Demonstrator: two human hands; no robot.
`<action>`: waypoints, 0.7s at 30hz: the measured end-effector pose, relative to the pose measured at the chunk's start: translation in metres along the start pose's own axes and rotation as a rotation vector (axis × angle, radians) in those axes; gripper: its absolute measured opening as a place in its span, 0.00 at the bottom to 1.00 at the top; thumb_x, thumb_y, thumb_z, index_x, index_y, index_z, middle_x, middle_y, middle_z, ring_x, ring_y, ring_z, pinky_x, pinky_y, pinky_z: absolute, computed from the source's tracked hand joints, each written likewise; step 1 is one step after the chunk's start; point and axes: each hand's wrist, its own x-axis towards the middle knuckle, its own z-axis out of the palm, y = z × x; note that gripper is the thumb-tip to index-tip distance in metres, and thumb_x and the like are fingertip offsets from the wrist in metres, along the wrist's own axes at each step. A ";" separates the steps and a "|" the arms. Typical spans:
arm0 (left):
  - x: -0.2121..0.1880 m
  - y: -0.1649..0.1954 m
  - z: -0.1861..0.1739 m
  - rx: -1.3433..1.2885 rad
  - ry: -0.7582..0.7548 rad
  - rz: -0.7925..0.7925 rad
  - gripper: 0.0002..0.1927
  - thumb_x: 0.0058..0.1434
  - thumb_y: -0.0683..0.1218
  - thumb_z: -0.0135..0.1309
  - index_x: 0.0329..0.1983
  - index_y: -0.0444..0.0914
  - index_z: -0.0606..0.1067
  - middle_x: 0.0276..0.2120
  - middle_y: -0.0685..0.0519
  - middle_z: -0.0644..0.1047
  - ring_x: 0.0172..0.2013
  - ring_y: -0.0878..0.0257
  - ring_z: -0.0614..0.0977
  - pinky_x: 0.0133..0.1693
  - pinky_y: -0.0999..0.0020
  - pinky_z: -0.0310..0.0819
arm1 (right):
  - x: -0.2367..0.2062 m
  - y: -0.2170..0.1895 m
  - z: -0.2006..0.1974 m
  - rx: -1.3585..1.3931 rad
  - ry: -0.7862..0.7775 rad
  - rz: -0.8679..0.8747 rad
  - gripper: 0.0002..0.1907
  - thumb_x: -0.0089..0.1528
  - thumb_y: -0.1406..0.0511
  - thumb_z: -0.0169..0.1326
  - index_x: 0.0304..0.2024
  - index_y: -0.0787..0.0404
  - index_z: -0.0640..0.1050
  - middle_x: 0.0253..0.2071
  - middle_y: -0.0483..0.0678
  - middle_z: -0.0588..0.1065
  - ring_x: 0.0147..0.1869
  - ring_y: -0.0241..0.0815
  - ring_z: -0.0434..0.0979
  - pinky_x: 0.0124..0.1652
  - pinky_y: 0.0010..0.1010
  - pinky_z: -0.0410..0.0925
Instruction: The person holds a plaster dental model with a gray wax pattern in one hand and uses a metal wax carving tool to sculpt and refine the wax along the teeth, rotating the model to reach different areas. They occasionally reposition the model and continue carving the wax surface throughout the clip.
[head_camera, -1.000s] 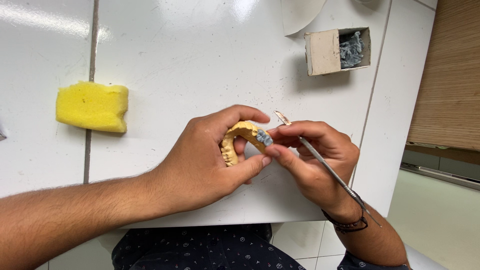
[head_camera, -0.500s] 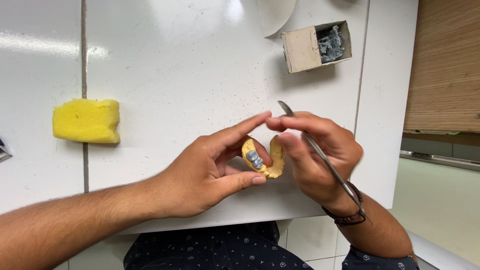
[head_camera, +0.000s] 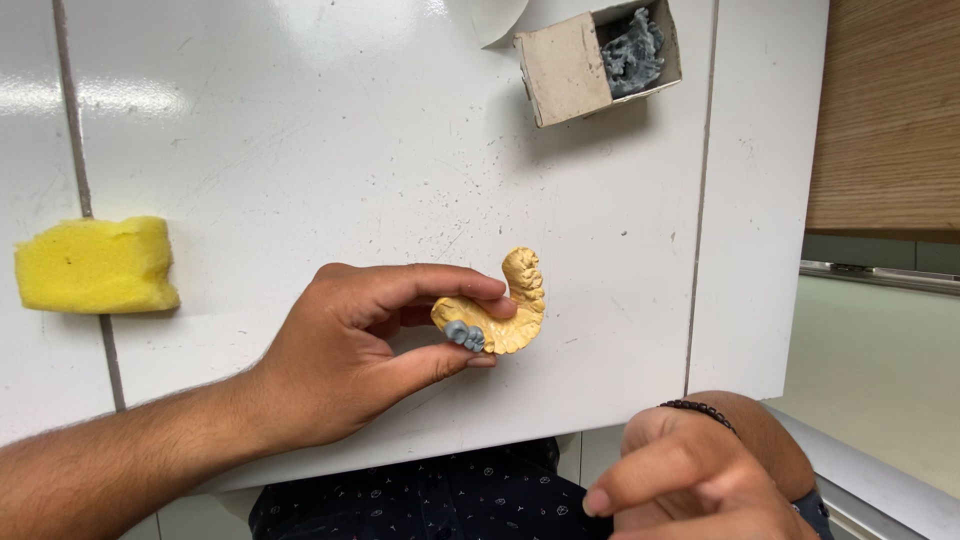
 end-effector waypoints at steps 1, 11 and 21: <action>-0.001 0.000 0.000 0.004 0.001 -0.001 0.22 0.61 0.41 0.63 0.59 0.38 0.76 0.53 0.51 0.84 0.56 0.62 0.86 0.57 0.65 0.78 | 0.004 0.004 -0.001 0.089 -0.061 -0.026 0.15 0.63 0.74 0.57 0.23 0.57 0.72 0.33 0.44 0.73 0.34 0.42 0.83 0.34 0.26 0.84; -0.002 0.001 0.000 0.043 0.050 0.112 0.19 0.62 0.41 0.63 0.56 0.38 0.77 0.50 0.52 0.84 0.53 0.64 0.87 0.55 0.66 0.81 | 0.041 0.022 -0.016 -0.001 -0.399 0.334 0.10 0.68 0.68 0.48 0.46 0.68 0.77 0.42 0.54 0.78 0.45 0.44 0.84 0.47 0.42 0.83; -0.001 -0.005 0.003 0.042 0.088 0.272 0.16 0.66 0.41 0.62 0.56 0.40 0.77 0.50 0.54 0.84 0.52 0.65 0.88 0.55 0.68 0.83 | 0.044 0.032 -0.007 -0.215 -0.226 0.471 0.15 0.57 0.79 0.62 0.44 0.61 0.80 0.44 0.55 0.77 0.49 0.48 0.83 0.49 0.35 0.81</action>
